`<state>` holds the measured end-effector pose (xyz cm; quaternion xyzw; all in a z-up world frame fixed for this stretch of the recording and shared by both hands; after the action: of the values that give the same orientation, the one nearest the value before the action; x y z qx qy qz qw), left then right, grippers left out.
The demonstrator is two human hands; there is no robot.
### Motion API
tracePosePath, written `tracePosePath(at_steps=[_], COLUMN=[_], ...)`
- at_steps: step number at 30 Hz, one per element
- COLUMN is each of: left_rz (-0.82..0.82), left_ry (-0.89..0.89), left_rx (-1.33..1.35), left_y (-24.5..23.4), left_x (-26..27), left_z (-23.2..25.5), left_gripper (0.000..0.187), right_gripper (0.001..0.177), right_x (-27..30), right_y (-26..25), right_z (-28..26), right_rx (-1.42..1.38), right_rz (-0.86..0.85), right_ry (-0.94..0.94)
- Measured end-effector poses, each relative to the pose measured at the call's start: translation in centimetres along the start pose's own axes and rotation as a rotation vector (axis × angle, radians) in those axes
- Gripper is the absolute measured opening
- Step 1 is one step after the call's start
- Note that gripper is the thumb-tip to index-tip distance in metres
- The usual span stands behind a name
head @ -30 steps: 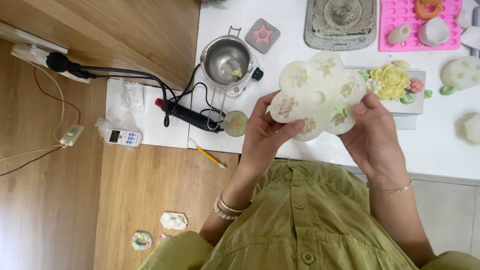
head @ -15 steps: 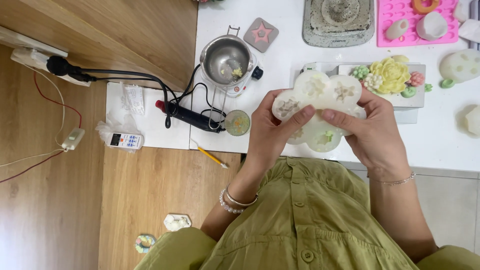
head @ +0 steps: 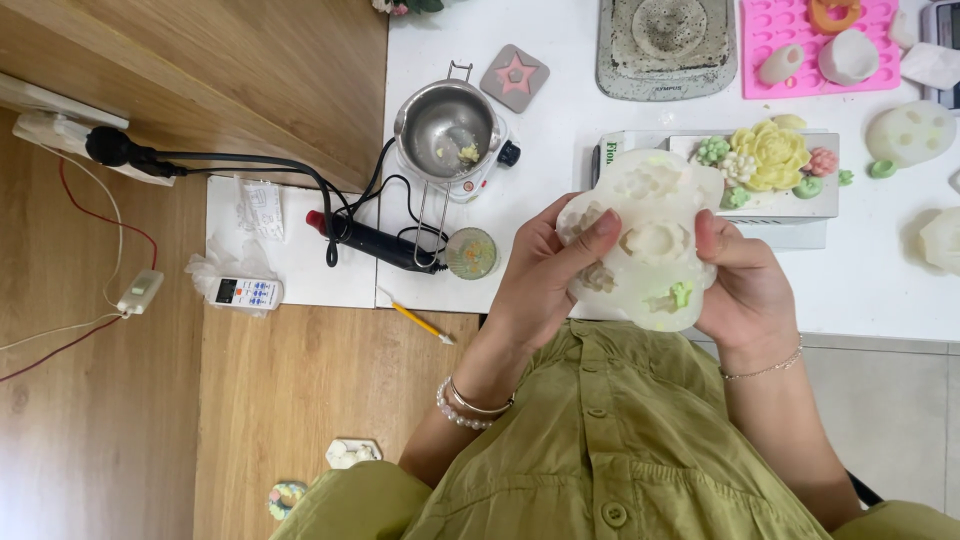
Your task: Unmolding wax flower decorations and arranging them on a candle base to create a floral display.
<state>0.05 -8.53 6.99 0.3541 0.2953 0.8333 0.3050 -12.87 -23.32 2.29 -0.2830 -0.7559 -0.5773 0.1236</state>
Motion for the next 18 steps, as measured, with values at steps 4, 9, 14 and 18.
tracePosePath(at_steps=[4, 9, 14, 18], left_rz=[0.002, 0.129, 0.223, 0.299], left_ry=[0.017, 0.184, 0.279, 0.307], left_rx=[-0.01, -0.149, -0.148, -0.193], left_y=[0.4, 0.3, 1.1, 1.2], left_x=[0.2, 0.1, 0.2, 0.2], left_z=[0.0, 0.1, 1.4, 1.0], left_gripper=[0.044, 0.049, 0.063, 0.058], right_gripper=[0.05, 0.051, 0.05, 0.018], right_x=[-0.2, 0.8, 4.3, 5.9], right_y=[0.1, 5.6, 12.3, 10.4], right_z=[0.6, 0.3, 0.2, 1.3], right_rx=[-0.069, 0.441, 1.075, 1.669], right_rz=[-0.041, 0.16, 0.212, 0.16], right_ry=[0.017, -0.436, -1.034, -1.581])
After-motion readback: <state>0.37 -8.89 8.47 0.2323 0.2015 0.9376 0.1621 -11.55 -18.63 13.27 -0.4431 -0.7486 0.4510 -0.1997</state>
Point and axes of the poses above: each hand's wrist, its own x-axis away from the middle knuckle, its own y-axis out of the palm, z = x × y, the point moved 4 cm from there along -x, towards the middle knuckle, and after that the axes turned 13 degrees about z, right-handed, at the moved point
